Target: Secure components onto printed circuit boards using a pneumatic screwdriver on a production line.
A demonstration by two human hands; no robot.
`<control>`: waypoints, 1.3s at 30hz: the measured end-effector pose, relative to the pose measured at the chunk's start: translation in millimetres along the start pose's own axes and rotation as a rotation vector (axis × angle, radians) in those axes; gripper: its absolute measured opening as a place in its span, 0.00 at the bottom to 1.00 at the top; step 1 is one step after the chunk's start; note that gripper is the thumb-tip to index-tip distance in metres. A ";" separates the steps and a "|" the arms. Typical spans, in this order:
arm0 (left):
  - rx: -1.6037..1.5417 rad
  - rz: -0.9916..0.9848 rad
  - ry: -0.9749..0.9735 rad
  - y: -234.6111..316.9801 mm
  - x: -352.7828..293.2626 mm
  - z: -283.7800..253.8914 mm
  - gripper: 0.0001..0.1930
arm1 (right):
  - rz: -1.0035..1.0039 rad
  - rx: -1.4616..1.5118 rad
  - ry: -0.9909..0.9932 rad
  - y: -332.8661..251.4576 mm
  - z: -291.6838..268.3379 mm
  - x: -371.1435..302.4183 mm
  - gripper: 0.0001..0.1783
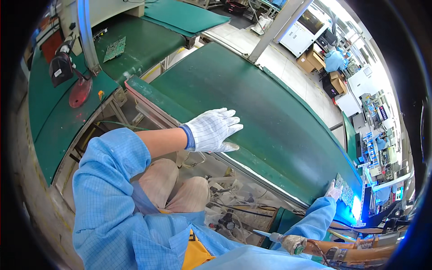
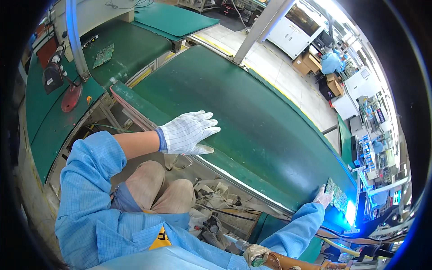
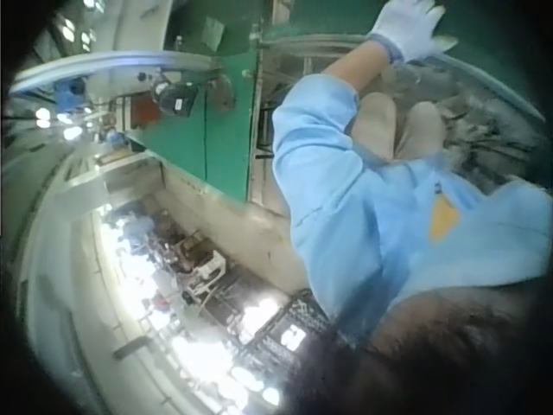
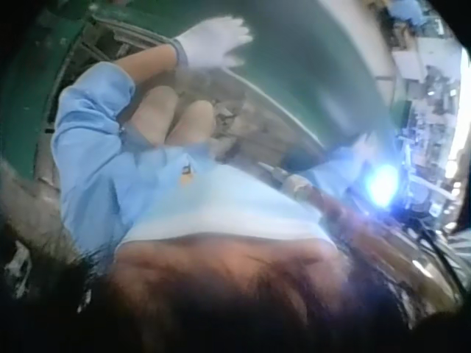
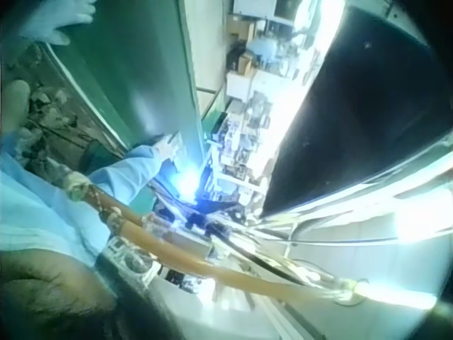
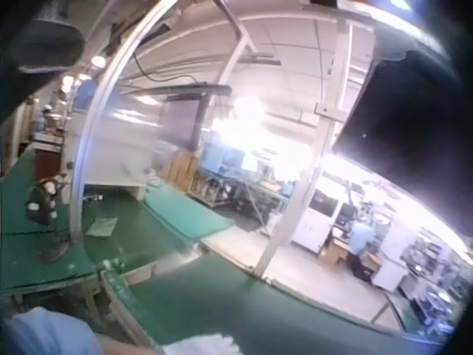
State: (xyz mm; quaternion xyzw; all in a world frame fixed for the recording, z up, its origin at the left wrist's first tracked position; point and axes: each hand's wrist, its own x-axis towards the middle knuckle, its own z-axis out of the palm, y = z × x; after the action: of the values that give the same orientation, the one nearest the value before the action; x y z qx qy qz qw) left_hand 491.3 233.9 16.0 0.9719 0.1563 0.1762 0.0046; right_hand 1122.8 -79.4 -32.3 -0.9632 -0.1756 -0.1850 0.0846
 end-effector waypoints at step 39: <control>-0.076 -0.093 0.381 16.6 56.8 3.3 0.23 | -0.201 1.350 -0.701 -217.3 -304.9 -310.2 0.27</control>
State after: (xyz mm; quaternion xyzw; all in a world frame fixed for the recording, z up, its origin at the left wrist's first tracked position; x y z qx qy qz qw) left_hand 547.9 235.6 33.3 0.9118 0.1922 0.3623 0.0197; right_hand 673.0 -43.4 148.9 -0.6845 -0.3538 0.2720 0.5765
